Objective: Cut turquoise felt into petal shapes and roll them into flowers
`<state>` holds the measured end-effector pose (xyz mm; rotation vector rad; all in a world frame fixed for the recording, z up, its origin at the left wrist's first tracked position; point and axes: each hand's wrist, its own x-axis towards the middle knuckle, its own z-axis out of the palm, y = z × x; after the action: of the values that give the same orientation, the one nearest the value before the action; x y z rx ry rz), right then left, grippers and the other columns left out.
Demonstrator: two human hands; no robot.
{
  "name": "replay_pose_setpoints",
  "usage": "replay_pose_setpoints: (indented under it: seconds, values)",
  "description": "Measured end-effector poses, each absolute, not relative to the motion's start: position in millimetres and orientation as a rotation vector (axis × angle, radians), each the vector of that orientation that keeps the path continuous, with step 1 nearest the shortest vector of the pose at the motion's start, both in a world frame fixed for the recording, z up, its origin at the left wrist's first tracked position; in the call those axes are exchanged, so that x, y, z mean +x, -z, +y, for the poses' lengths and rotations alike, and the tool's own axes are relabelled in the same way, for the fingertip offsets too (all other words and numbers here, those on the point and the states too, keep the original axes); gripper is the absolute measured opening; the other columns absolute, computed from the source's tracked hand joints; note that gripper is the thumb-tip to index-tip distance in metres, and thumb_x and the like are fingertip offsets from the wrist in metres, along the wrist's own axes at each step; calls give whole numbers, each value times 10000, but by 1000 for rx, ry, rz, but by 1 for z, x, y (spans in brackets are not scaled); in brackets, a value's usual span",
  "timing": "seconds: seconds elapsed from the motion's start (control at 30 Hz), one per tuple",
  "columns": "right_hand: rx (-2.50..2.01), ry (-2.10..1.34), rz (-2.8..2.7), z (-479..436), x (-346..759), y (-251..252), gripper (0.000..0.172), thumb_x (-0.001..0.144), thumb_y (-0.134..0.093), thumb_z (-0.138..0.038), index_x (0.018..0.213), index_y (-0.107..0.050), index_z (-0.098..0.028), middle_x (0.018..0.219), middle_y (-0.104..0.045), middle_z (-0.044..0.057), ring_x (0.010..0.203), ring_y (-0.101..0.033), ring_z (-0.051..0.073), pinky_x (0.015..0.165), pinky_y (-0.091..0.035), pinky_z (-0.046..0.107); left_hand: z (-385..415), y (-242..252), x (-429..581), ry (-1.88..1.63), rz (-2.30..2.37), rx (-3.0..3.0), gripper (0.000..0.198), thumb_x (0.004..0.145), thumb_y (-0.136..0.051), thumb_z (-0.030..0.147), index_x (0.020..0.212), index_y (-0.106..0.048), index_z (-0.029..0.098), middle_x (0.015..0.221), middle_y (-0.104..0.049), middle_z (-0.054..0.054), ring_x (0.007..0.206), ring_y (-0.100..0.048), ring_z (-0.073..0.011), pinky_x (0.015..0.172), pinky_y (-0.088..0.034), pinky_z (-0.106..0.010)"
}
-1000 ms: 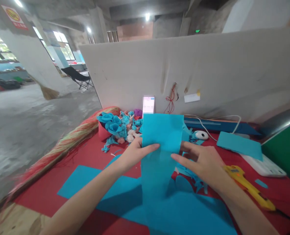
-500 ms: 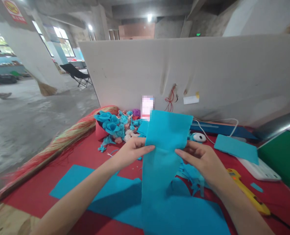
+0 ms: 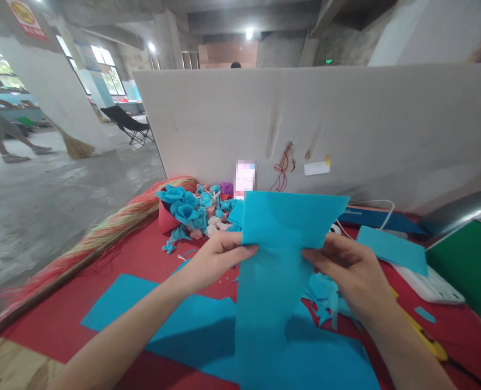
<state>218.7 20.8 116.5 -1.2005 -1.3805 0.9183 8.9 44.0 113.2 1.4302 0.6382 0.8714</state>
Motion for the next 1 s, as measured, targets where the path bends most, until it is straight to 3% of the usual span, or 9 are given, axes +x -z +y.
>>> replay_pose_setpoints:
  seconds: [0.07, 0.17, 0.27, 0.37, 0.47, 0.67, 0.87, 1.0]
  values:
    - [-1138, -907, -1427, 21, 220, -118, 92, 651, -689, -316, 668, -661, -231, 593, -616, -13, 504, -529, 118, 449, -459, 223, 44, -112, 10, -885, 639, 1414, 222, 805, -545, 267, 976, -675, 213, 996, -666, -22, 951, -596, -205, 857, -472, -311]
    - [-1120, -859, -1478, 23, 224, -117, 152, 659, -684, -285, 537, -620, -222, 542, -588, -11, 501, -537, 131, 447, -466, 232, 43, -111, 10, -914, 659, 1399, 228, 786, -568, 291, 971, -679, 217, 970, -673, -23, 938, -597, -212, 831, -476, -307]
    - [-1074, -882, -1526, 25, 231, -114, 16, 662, -675, -242, 660, -689, -249, 688, -670, 13, 625, -609, 176, 519, -513, 254, 44, -111, 9, -909, 661, 1399, 215, 788, -565, 303, 949, -687, 228, 951, -679, -23, 924, -603, -211, 805, -483, -301]
    - [-1039, -932, -1586, 25, 235, -111, 120, 677, -658, -218, 763, -713, -280, 716, -686, 13, 609, -617, 179, 485, -508, 243, 45, -113, 9, -906, 679, 1434, 191, 783, -574, 282, 910, -701, 219, 965, -679, -33, 963, -591, -226, 833, -474, -308]
    - [-1051, -919, -1578, 23, 234, -114, 109, 704, -629, -230, 740, -720, -278, 724, -691, 24, 599, -616, 178, 469, -497, 235, 45, -117, 9, -889, 633, 1442, 178, 782, -576, 265, 897, -706, 226, 996, -674, -29, 979, -588, -222, 845, -471, -294]
    - [-1049, -904, -1672, 22, 236, -122, 117, 705, -628, -244, 718, -727, -304, 775, -712, 22, 761, -643, 205, 619, -520, 255, 38, -130, 9, -853, 539, 1361, 175, 756, -604, 311, 871, -714, 238, 981, -683, -17, 964, -605, -219, 833, -484, -290]
    - [-971, -902, -1616, 22, 234, -118, 110, 703, -622, -242, 696, -720, -291, 692, -698, 6, 663, -629, 169, 549, -502, 238, 41, -117, 5, -828, 509, 1386, 220, 797, -510, 236, 893, -708, 245, 1029, -667, -8, 954, -613, -213, 813, -487, -295]
    - [-942, -811, -1652, 22, 231, -119, 188, 679, -597, -152, 657, -708, -301, 615, -675, -24, 626, -608, 137, 627, -491, 237, 44, -118, 1, -802, 434, 1431, 314, 741, -468, 115, 915, -704, 228, 994, -678, -5, 976, -599, -222, 829, -478, -306]
